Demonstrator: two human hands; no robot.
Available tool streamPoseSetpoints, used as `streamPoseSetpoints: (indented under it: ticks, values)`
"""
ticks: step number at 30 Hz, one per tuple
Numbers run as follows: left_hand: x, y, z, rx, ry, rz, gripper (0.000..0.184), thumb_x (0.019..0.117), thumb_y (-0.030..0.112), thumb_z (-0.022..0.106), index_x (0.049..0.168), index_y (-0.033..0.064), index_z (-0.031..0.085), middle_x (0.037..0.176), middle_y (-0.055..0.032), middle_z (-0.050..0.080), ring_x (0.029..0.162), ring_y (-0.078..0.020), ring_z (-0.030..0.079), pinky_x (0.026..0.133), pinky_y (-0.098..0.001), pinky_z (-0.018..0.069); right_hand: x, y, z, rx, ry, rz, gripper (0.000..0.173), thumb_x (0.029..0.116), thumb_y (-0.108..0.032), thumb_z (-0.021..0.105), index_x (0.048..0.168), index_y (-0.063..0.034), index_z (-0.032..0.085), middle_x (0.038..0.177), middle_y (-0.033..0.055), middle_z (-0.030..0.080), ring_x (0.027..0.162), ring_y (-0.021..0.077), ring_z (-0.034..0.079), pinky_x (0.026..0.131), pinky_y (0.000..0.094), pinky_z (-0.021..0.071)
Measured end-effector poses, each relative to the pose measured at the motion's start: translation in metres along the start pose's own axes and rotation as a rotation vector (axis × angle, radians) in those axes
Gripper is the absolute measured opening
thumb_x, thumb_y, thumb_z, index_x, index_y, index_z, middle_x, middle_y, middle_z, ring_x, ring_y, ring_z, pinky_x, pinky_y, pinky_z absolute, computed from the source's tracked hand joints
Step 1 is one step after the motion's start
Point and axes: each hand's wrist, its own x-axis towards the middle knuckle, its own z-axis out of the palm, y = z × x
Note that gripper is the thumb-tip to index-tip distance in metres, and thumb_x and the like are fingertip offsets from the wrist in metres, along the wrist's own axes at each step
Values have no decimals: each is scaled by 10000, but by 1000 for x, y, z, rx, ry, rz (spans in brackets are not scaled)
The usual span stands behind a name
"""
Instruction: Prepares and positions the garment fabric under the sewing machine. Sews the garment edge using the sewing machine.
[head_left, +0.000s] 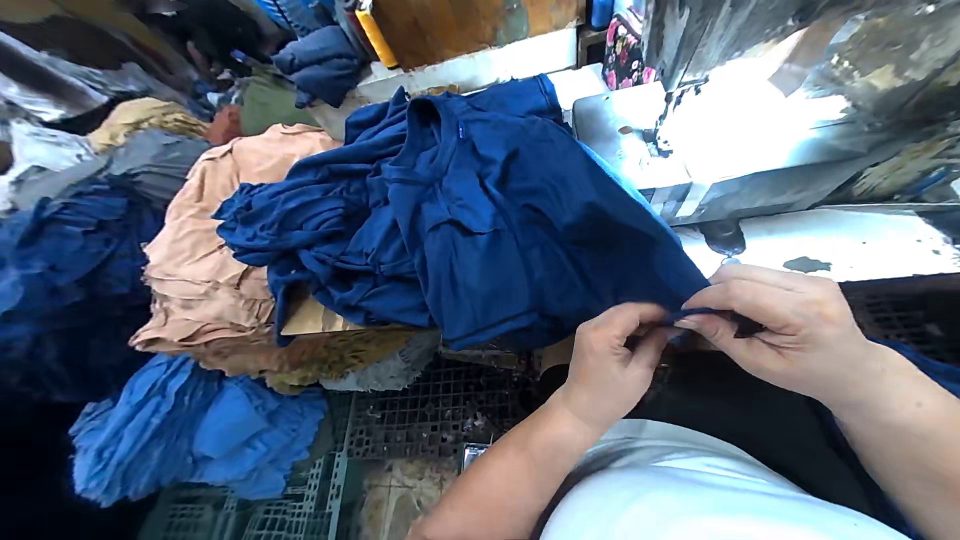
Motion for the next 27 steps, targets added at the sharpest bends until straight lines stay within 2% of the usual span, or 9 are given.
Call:
streamPoseSetpoints:
  ticks: [3,5,8,12,14,17,19,23,27]
  values:
    - [1,6,-5,-214,59,-63,118,857,-71,755,955,-91,692,908,-90,733,825,-83,717,781,-256,625,-13,-1,5,145,94,103,310,1020,-354,647,1209,-109,627,946,2,664,711,-24,563,631,118,480]
    - [6,10,-10,-220,74,2,133,842,-62,777,944,-73,693,900,-84,735,834,-86,715,794,-267,623,-28,-2,14,239,95,170,304,971,-369,719,1132,-127,628,903,-12,651,699,-16,567,614,136,487]
    - [8,16,-11,60,-99,154,58,893,-30,696,922,-75,720,891,-140,738,870,-137,716,837,-260,588,-41,-4,31,172,79,201,322,919,-325,750,1020,-45,627,928,38,677,881,-14,631,789,126,525]
    - [11,11,-14,247,-102,253,86,924,-27,648,896,-50,726,881,-145,744,869,-156,730,835,-257,591,-43,-4,29,197,100,263,133,976,-167,659,1045,-57,689,1023,28,738,947,-13,668,831,134,544]
    - [11,2,-15,110,-46,182,71,918,-52,643,889,-78,702,908,-166,727,916,-156,715,863,-266,585,-43,-4,23,349,133,389,145,995,-133,631,1102,-128,728,1049,-63,744,832,-41,666,713,132,563]
    - [9,1,-13,-163,33,-34,69,902,-113,610,955,-129,651,1050,-175,727,1064,-123,697,950,-263,562,-39,0,14,576,234,646,143,969,-123,680,1087,-182,736,860,-111,740,597,-15,634,515,151,539]
    - [10,3,-12,-393,99,-217,98,939,-102,597,1027,-61,611,982,-42,720,935,-33,685,846,-230,575,-37,9,4,728,265,795,136,952,-115,692,1053,-187,748,739,-85,715,500,-4,590,448,148,504]
    - [20,7,-37,-815,127,-499,219,1005,16,490,1185,109,575,890,-29,722,810,-97,704,761,-303,591,-37,27,-22,975,176,849,194,1005,-182,633,1176,-207,723,800,-75,676,469,-48,466,407,115,403]
    - [25,9,-60,-492,-150,-229,182,985,-24,560,1140,-29,654,820,50,671,756,24,602,723,-173,509,-31,33,-36,966,161,692,138,987,-195,668,1109,-192,731,840,-70,690,489,-53,486,415,105,408]
